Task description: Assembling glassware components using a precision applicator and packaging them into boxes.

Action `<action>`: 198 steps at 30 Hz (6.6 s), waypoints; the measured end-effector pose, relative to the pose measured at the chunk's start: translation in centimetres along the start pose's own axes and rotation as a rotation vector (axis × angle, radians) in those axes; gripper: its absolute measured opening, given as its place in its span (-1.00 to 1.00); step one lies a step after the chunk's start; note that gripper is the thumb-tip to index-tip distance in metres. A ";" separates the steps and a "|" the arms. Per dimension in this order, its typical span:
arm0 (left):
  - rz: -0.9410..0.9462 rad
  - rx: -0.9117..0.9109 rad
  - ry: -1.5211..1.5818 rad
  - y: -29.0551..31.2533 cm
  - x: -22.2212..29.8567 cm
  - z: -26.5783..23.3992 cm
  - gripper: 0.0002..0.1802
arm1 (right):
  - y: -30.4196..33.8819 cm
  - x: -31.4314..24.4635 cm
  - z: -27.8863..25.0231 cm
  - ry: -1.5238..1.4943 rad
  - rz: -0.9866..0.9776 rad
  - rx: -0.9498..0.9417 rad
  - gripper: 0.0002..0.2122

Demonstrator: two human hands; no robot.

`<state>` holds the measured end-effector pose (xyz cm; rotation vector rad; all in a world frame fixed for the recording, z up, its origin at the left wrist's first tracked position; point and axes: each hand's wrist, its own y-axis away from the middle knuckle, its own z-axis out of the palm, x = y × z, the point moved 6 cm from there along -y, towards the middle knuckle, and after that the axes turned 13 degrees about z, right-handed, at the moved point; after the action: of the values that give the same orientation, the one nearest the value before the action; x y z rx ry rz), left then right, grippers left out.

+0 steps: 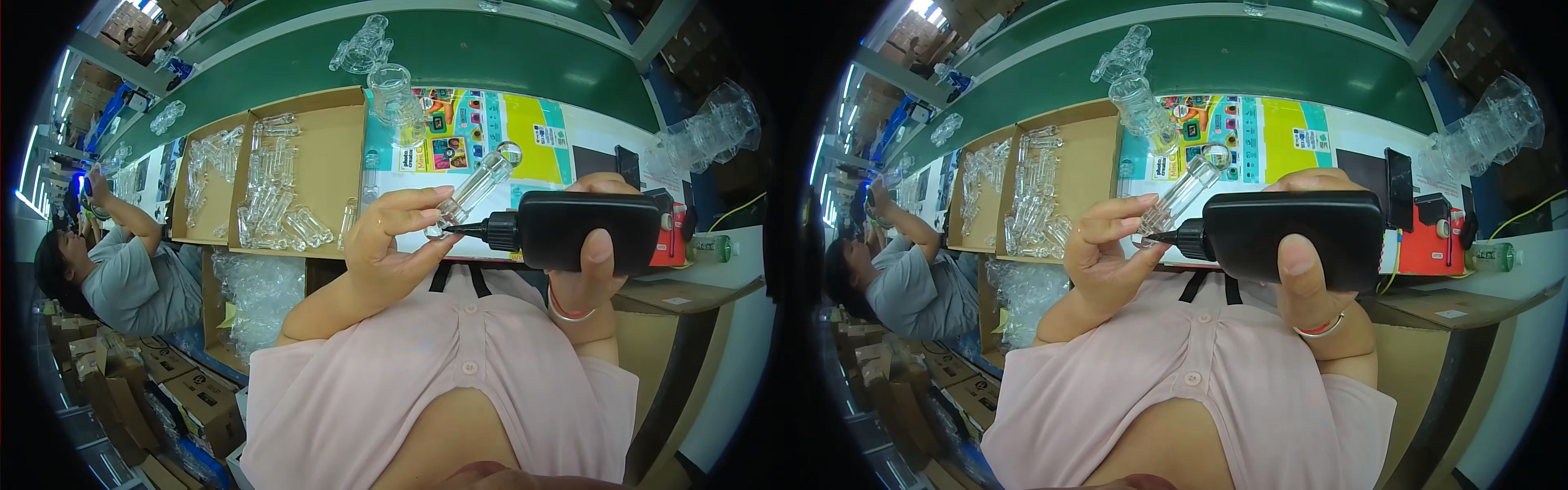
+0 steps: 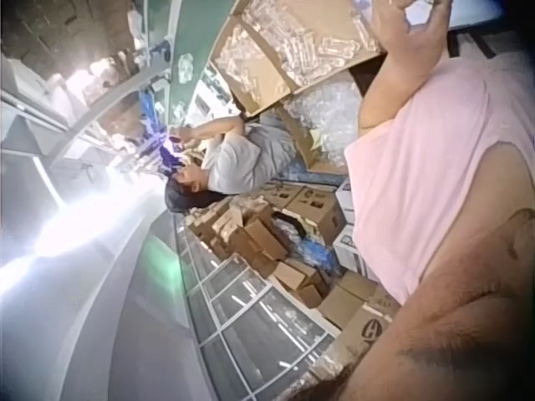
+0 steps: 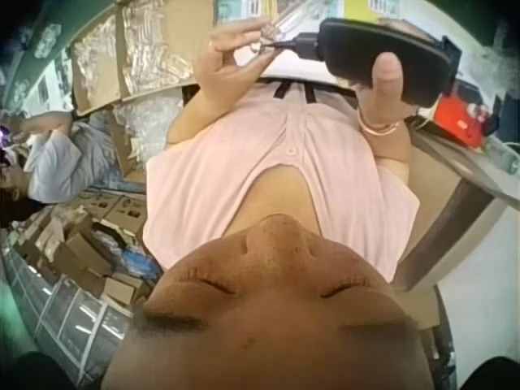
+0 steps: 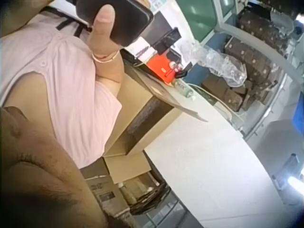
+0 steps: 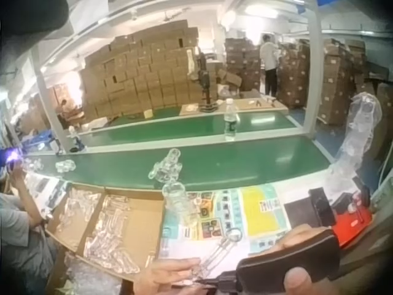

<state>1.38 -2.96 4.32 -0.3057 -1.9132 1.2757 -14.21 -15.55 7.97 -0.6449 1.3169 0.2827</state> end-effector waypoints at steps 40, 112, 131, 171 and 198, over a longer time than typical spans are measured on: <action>-0.630 0.006 0.632 1.1 -1.0 0.8 -0.60 | 4.2 -2.9 1.2 0.292 -0.773 -0.129 -0.57; -1.074 0.212 0.976 5.0 -6.9 3.9 -0.66 | -10.6 20.0 -18.4 0.029 0.081 0.487 -0.73; -1.021 0.226 1.122 5.6 -7.9 5.7 -0.72 | -4.1 5.8 -2.8 0.230 -0.489 -0.042 -0.59; -0.624 0.211 0.543 1.5 -5.2 -0.6 -0.12 | -1.4 8.6 1.8 -0.101 0.094 -0.338 -0.61; -0.645 -0.315 0.703 3.9 -3.4 0.2 -0.02 | -3.5 4.4 5.5 -0.192 0.228 -0.514 -0.39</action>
<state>2.60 -3.27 -0.72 -0.2241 -1.4056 0.3586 -6.82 -15.85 5.39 -0.8720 1.1357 0.8678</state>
